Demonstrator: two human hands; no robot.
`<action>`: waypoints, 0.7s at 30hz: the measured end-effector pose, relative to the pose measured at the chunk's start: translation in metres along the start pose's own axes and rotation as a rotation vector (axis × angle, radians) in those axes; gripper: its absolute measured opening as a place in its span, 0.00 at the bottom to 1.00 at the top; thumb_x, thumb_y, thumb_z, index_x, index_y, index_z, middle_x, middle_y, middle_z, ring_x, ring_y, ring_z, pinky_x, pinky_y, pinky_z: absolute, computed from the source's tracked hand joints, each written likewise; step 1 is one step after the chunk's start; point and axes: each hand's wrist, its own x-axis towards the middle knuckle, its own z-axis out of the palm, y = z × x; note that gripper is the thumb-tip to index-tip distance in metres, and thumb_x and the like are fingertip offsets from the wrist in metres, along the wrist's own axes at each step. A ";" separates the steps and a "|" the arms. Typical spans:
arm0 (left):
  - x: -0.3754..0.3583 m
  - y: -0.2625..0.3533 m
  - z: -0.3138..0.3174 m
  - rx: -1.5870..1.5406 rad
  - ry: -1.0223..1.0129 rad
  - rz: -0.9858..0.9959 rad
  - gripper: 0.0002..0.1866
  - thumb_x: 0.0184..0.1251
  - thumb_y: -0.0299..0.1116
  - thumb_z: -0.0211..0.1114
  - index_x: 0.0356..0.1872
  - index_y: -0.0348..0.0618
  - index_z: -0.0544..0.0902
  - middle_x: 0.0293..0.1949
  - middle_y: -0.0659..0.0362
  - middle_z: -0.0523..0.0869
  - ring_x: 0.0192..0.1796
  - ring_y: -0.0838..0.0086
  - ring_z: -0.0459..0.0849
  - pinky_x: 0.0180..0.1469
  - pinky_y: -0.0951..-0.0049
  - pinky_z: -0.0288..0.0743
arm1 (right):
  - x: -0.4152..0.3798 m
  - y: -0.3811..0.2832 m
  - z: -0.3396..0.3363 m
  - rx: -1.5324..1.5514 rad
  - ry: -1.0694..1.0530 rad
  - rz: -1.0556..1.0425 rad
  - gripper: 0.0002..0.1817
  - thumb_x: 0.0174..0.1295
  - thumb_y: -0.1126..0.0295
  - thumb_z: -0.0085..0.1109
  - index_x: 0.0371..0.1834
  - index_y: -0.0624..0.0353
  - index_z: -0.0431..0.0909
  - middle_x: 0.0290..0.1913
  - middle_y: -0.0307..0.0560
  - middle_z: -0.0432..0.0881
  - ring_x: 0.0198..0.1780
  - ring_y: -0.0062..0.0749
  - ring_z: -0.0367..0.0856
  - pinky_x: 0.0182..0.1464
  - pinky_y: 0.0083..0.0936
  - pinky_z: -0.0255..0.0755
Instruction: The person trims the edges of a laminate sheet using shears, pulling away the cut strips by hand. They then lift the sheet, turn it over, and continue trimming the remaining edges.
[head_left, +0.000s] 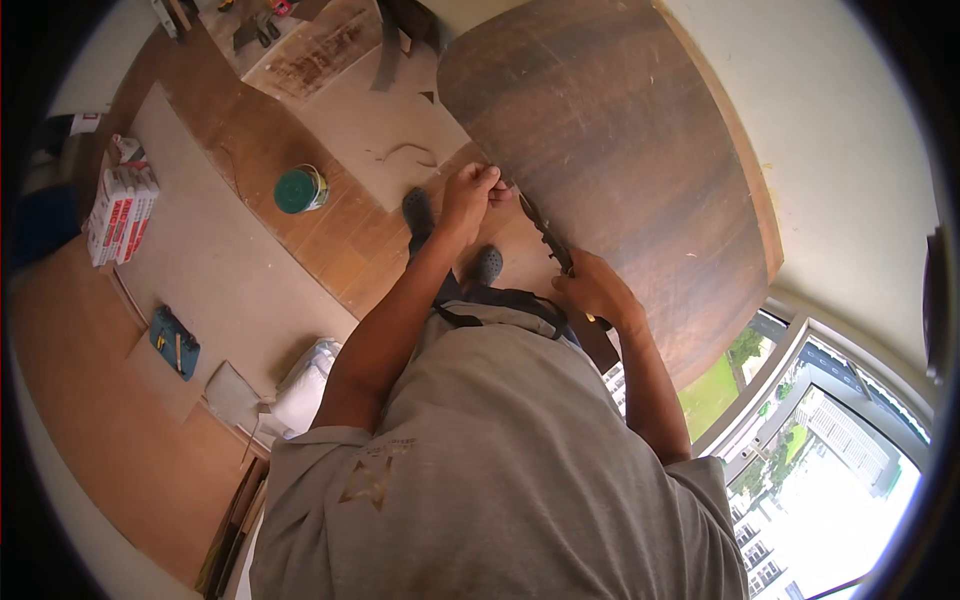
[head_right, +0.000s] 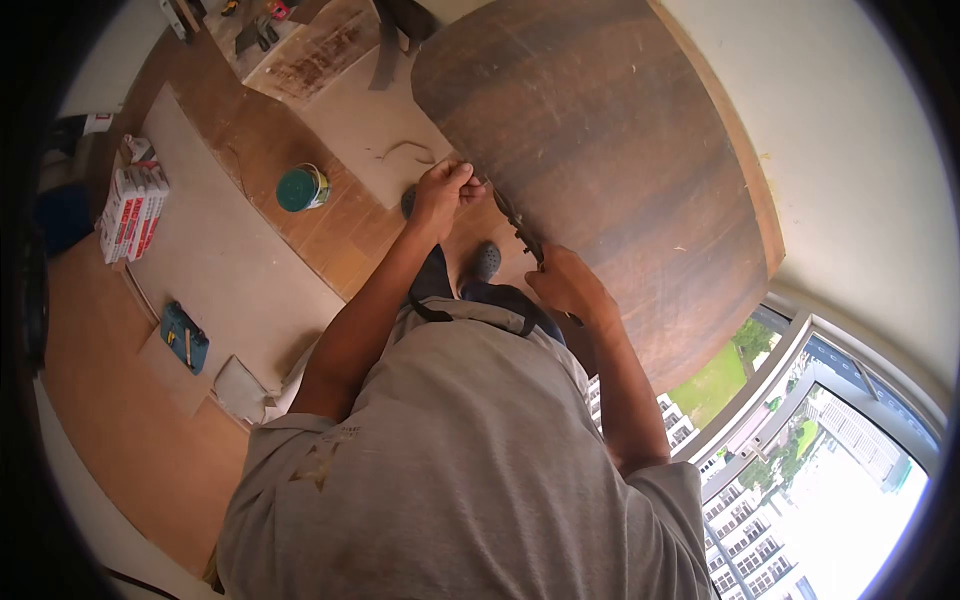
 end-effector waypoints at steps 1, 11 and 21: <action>-0.001 0.002 0.001 0.019 0.010 -0.018 0.08 0.79 0.36 0.62 0.41 0.43 0.80 0.35 0.60 0.84 0.36 0.73 0.87 0.42 0.71 0.83 | 0.001 -0.007 -0.004 0.015 -0.002 0.017 0.20 0.58 0.66 0.61 0.47 0.73 0.77 0.41 0.71 0.83 0.48 0.65 0.83 0.51 0.46 0.74; -0.007 0.005 0.007 -0.009 0.031 -0.046 0.11 0.79 0.36 0.60 0.38 0.39 0.79 0.33 0.59 0.84 0.32 0.73 0.87 0.38 0.74 0.83 | 0.014 -0.038 -0.014 0.012 0.006 0.072 0.23 0.59 0.65 0.61 0.52 0.74 0.76 0.46 0.73 0.84 0.53 0.66 0.82 0.54 0.45 0.74; -0.003 0.008 0.005 0.023 0.002 -0.059 0.11 0.80 0.36 0.59 0.39 0.38 0.78 0.34 0.57 0.84 0.35 0.72 0.87 0.41 0.71 0.83 | 0.032 -0.032 -0.007 0.036 0.019 0.039 0.26 0.60 0.68 0.61 0.60 0.73 0.74 0.51 0.73 0.83 0.57 0.62 0.82 0.58 0.42 0.73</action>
